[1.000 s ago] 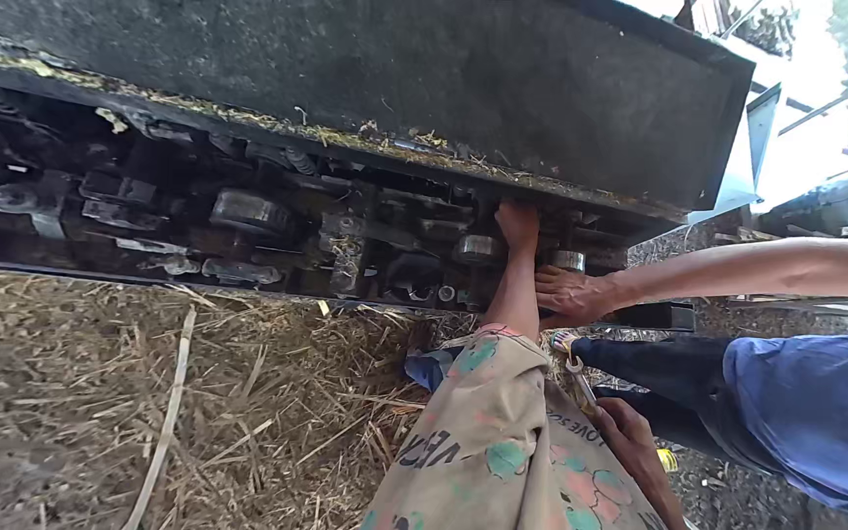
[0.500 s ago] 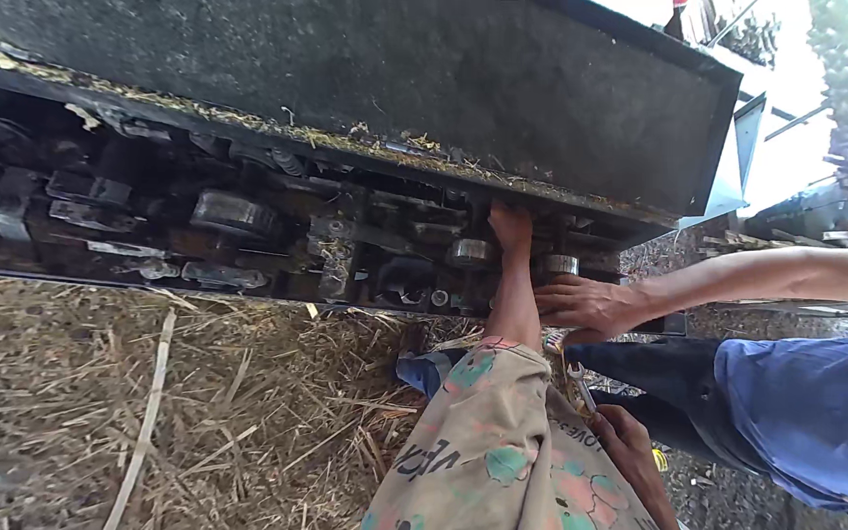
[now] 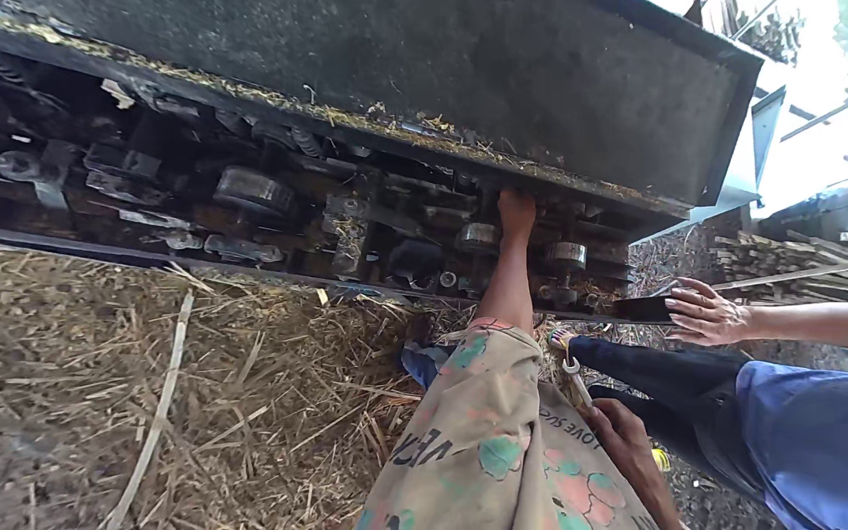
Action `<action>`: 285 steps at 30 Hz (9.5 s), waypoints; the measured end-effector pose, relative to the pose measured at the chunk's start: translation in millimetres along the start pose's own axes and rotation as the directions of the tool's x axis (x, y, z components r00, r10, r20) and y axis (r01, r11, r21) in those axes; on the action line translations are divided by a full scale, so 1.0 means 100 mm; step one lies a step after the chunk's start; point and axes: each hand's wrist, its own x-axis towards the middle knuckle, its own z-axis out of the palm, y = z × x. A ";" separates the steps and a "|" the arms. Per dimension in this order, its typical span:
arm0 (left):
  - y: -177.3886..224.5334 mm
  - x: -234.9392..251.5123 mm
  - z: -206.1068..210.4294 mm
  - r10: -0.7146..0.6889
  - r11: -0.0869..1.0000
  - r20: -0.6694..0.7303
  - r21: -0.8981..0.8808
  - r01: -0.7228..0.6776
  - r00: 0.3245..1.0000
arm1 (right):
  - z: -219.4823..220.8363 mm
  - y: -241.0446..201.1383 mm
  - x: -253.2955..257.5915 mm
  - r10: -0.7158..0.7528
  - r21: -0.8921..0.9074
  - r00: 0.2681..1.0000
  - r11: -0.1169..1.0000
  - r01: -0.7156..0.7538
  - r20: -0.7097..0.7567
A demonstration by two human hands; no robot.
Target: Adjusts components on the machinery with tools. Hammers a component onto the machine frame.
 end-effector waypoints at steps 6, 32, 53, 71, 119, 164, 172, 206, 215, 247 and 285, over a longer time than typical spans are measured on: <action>0.08 -0.03 0.07 0.048 0.995 -0.126 0.096 -0.036 0.991 | 0.02 0.16 -0.13 0.022 0.009 0.999 1.000 -0.021 -0.027; 0.14 -0.09 0.08 0.074 0.981 -0.170 0.189 -0.042 0.983 | -0.06 0.05 0.02 0.069 0.037 0.997 0.997 -0.068 -0.028; 0.06 -0.03 0.39 0.120 0.976 -0.431 0.217 -0.027 0.894 | -0.16 0.21 -0.19 0.142 0.122 0.965 0.986 -0.117 -0.219; 0.09 -0.08 0.26 0.140 0.969 -0.331 0.240 -0.061 0.933 | -0.07 0.12 0.01 0.082 0.064 0.996 0.995 -0.079 -0.047; 0.25 -0.14 -2.33 -0.339 0.688 0.881 0.472 -0.552 0.330 | 2.60 -2.23 0.70 0.305 0.615 0.948 0.730 -0.297 0.096; 0.32 -0.10 -2.04 -0.562 0.633 0.773 0.630 -0.450 0.292 | 2.55 -2.41 0.94 0.250 0.742 0.926 0.556 -0.375 0.281; 0.27 -0.11 -2.11 -0.544 0.676 0.779 0.627 -0.386 0.313 | 1.24 -2.01 1.37 -0.156 -0.457 0.985 0.873 0.171 0.072; 0.52 -0.68 -2.05 -0.471 -0.526 0.865 -0.119 -0.842 0.172 | 2.72 -0.97 -0.02 0.487 0.650 0.845 0.719 -0.245 -0.221; 0.42 -0.46 -2.11 -0.424 -0.456 0.898 -0.095 -0.885 0.122 | 2.86 -1.63 0.73 0.308 0.823 0.910 0.565 0.061 -0.279; 0.47 -0.67 -2.11 -0.329 -0.484 0.909 0.068 -0.872 0.254 | 2.85 -2.09 1.41 0.318 0.865 0.909 0.495 0.084 -0.270; 0.37 -0.36 -2.30 -0.212 -0.311 0.977 -0.083 -0.947 -0.016 | 2.86 -1.97 1.38 0.264 0.831 0.924 0.549 0.091 -0.276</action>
